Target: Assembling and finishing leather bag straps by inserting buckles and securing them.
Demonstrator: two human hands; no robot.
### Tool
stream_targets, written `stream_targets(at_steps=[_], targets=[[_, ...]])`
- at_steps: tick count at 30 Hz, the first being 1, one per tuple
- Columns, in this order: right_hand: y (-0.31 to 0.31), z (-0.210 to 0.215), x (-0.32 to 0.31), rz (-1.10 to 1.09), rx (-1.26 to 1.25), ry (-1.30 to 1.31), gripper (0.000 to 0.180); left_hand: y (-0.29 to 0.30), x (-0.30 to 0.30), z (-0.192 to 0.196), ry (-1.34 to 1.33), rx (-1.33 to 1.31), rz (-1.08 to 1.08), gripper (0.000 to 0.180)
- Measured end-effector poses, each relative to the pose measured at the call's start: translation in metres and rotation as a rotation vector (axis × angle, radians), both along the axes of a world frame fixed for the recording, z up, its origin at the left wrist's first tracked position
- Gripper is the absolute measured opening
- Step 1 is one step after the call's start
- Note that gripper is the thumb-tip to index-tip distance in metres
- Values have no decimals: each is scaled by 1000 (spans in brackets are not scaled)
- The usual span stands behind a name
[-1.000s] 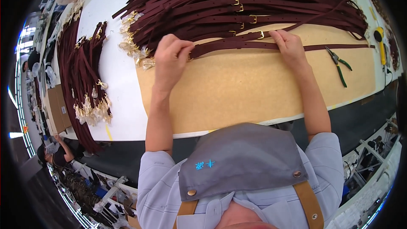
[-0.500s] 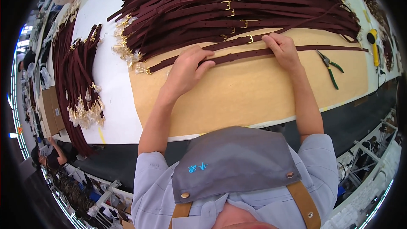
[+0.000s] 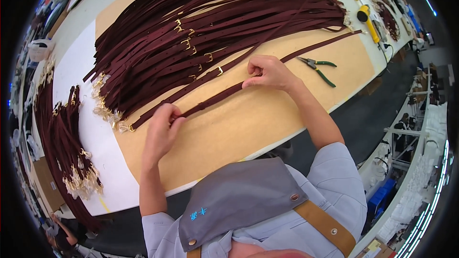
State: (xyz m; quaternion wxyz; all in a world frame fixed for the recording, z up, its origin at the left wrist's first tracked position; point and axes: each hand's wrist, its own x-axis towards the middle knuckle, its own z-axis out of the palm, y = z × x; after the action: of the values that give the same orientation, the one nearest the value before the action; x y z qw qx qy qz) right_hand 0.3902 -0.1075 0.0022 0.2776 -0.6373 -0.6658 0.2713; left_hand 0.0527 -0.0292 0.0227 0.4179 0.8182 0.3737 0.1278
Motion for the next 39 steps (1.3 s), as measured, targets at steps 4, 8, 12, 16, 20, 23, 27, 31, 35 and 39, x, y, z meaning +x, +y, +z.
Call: stream_targets(at_steps=[4,8,12,16,20,23,27,31,35,39], targets=[[-3,-4,40,24,254,-298,27,25,-25,0,65,323,102,17],[-3,-20,99,-341,360,-401,37,28,-42,-25,150,409,134,13],[9,-22,147,-396,516,-745,37,21,-33,-28,84,494,232,15],[6,-7,172,-293,143,-630,42,22,-40,-41,71,552,303,18],[-30,12,117,-398,84,-534,40,22,-42,-48,75,605,367,18],[-44,-7,98,-484,28,-539,40,27,-38,-52,100,732,386,17],[-45,-31,133,-545,93,-534,41,28,-16,-33,194,822,361,22],[-70,-11,134,-514,-89,-679,40,5,14,9,-85,669,265,23],[-107,-14,157,-642,-187,-569,35,-2,88,39,-313,573,-73,14],[-124,-39,210,-742,-73,-612,32,-19,125,85,-676,197,-307,15]])
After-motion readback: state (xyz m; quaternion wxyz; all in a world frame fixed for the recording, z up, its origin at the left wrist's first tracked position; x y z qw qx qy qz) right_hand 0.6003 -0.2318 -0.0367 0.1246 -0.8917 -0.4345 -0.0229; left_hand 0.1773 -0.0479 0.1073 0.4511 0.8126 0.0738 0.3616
